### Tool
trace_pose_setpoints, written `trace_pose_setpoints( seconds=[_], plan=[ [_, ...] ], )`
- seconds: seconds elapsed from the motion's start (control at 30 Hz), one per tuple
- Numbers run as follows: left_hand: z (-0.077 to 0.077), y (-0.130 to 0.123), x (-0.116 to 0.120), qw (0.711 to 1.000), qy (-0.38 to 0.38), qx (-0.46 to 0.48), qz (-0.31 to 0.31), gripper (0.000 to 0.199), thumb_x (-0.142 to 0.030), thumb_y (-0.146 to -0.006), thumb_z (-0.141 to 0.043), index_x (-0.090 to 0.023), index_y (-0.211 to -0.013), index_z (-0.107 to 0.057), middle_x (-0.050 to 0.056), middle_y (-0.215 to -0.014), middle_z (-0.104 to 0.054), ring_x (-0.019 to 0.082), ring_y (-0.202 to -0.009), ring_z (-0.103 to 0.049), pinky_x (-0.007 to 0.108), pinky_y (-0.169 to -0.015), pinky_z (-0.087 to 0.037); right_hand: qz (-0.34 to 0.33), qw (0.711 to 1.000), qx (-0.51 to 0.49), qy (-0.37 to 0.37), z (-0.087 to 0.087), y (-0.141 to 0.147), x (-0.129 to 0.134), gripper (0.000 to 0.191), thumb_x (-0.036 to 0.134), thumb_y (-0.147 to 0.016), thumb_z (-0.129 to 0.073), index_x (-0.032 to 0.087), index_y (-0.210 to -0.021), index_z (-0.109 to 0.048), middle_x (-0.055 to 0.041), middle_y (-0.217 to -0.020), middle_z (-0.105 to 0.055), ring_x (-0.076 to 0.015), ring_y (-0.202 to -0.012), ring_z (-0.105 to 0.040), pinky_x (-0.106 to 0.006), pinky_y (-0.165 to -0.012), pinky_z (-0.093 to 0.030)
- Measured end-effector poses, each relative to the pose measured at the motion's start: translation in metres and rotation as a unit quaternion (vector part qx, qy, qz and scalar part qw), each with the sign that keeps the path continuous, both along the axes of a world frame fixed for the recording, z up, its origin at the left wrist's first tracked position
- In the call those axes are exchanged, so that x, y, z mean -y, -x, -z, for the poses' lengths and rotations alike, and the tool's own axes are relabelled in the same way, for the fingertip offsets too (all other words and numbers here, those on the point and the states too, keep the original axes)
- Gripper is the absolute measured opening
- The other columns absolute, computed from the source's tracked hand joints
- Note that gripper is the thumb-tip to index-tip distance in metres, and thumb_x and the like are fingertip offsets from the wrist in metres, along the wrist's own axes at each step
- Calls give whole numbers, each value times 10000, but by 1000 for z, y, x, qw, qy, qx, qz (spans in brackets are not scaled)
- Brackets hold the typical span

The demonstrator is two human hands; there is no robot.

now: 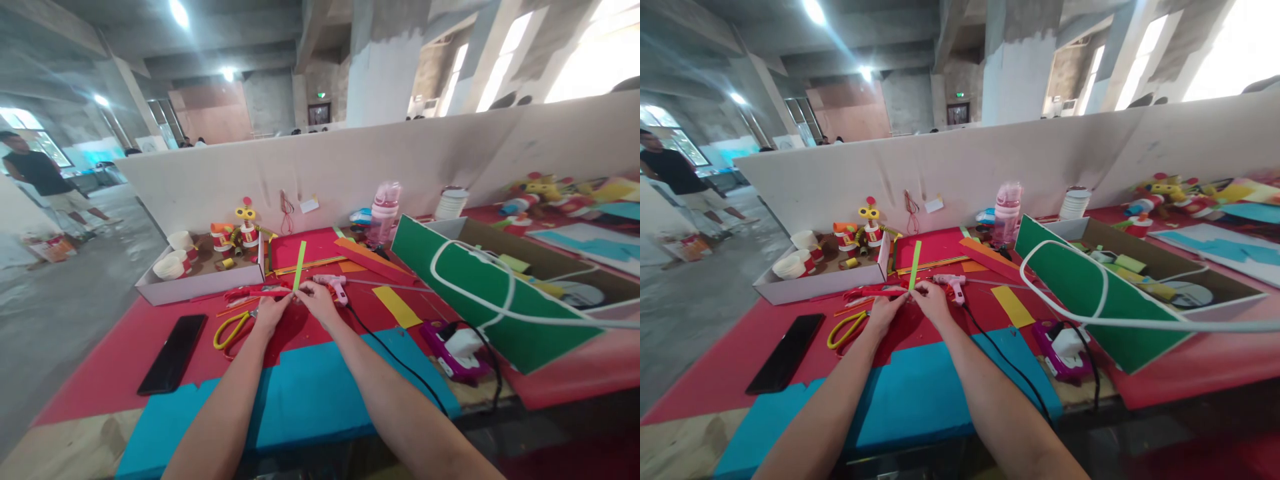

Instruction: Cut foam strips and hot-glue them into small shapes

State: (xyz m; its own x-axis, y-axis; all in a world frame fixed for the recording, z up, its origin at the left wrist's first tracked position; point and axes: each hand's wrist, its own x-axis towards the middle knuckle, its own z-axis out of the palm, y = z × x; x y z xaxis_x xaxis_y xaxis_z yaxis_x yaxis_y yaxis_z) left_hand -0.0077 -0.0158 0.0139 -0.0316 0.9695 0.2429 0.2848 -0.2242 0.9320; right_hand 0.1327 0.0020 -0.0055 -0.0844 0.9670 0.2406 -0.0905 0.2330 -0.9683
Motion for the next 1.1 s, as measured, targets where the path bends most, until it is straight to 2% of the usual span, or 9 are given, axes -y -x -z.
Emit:
trace_pose_setpoints(
  seconds=[0.2,0.33,0.47,0.67,0.9,1.1],
  plan=[
    [4,-1,-4,991,44,121,39,241,-389,-682,-706,-158,-650,-645,4,-582,-611,130,-567,-537,238,-579,-414,-27,987,-128,95,-9,0,7,292,386,-576,-763,188,-703,-590,6,-644,-658,-166,-628,-653,-346,-715,-564],
    [6,-2,-6,975,34,201,87,263,-395,-667,-739,-153,-726,-654,-2,-619,-611,100,-552,-508,225,-576,-397,1,975,-185,121,-14,4,12,322,369,-563,-782,179,-720,-574,2,-658,-656,-155,-620,-660,-346,-708,-569],
    [7,-2,-6,965,57,239,91,291,-377,-626,-775,-148,-773,-669,-2,-646,-617,95,-562,-511,222,-574,-396,16,974,-199,109,-14,8,13,345,386,-555,-785,181,-716,-559,10,-657,-644,-162,-633,-660,-353,-710,-572],
    [9,-1,-7,965,56,244,82,262,-351,-633,-772,-146,-769,-681,6,-671,-628,109,-621,-546,223,-615,-413,-6,977,-195,84,-11,11,14,286,349,-582,-758,183,-725,-575,19,-680,-651,-150,-657,-647,-341,-744,-561],
    [5,1,-6,975,34,208,74,217,-340,-641,-758,-149,-719,-690,8,-670,-640,107,-607,-529,223,-611,-397,-28,963,-228,142,-11,4,10,363,385,-529,-790,192,-750,-576,23,-686,-646,-128,-601,-623,-352,-719,-557],
    [6,2,-6,982,26,176,63,182,-314,-645,-754,-157,-722,-703,15,-697,-653,119,-631,-542,226,-627,-409,-65,961,-223,147,-11,2,12,378,378,-501,-832,179,-739,-616,18,-661,-646,-116,-602,-613,-336,-738,-556]
  ],
)
